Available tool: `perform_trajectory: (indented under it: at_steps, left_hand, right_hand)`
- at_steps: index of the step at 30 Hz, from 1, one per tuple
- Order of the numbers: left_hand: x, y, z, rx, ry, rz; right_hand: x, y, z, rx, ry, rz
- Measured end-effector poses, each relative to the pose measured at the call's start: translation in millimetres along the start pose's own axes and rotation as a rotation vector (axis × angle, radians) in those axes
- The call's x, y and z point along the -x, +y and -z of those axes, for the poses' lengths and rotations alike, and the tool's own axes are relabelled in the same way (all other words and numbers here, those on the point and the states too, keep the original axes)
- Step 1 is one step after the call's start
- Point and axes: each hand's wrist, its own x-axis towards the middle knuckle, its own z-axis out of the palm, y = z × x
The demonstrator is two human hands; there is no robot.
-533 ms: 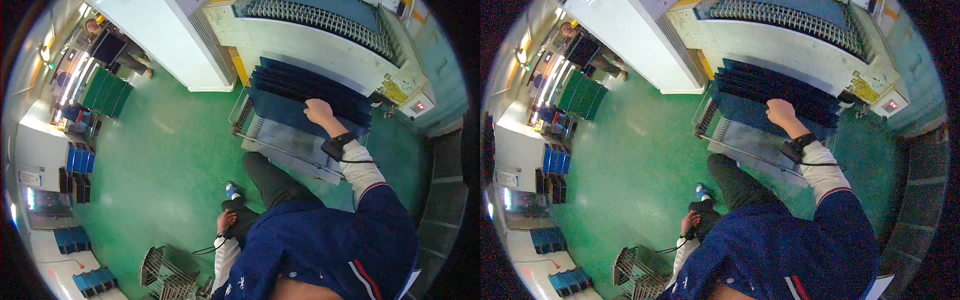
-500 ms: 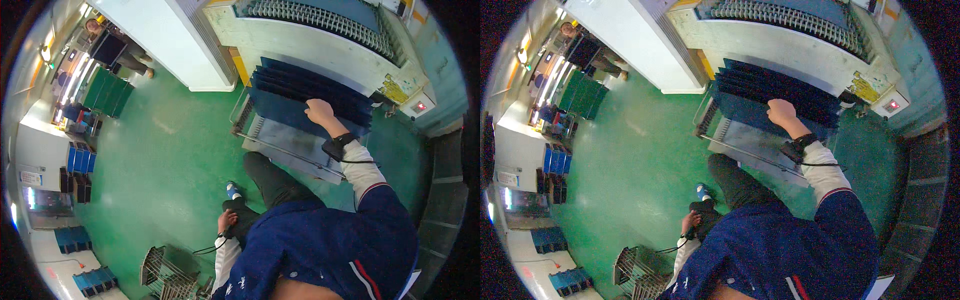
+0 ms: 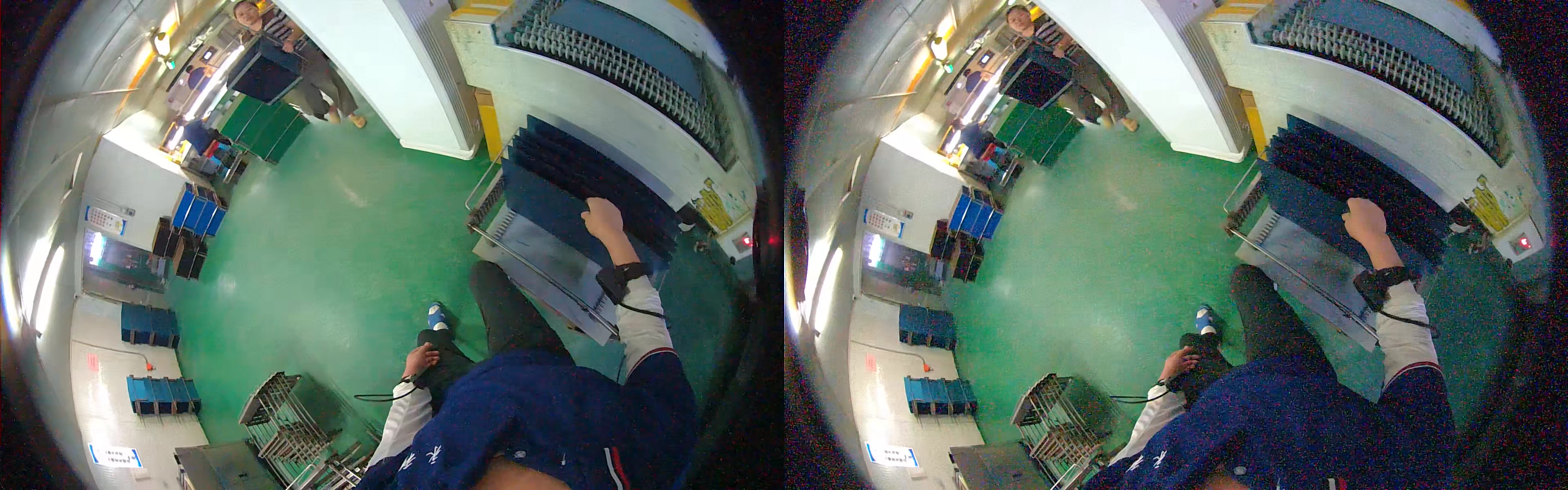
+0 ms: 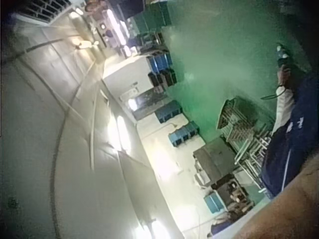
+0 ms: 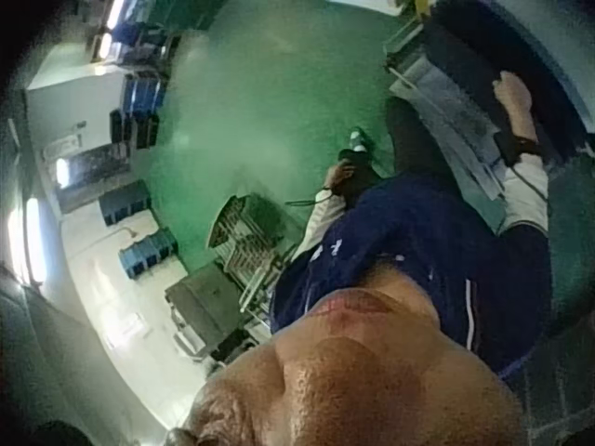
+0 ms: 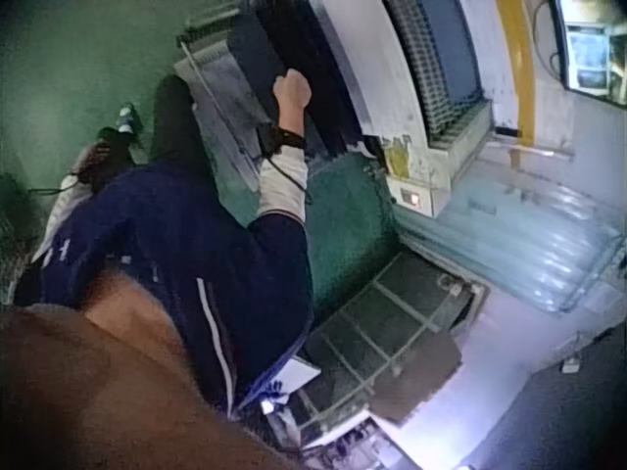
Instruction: Placing blue sheets individually into an industrial processing machine.
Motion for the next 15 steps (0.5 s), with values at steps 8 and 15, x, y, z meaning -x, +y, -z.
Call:
perform_trajectory:
  at_steps: [8,15]
  left_hand:
    - [6,-1,-7,0.033,0.008,-0.022]
    - [4,-8,3,0.03,-0.014,-0.029]
  right_hand:
    - [-1,5,-7,0.012,0.015,0.02]
    - [3,-3,-3,0.008,0.004,0.069]
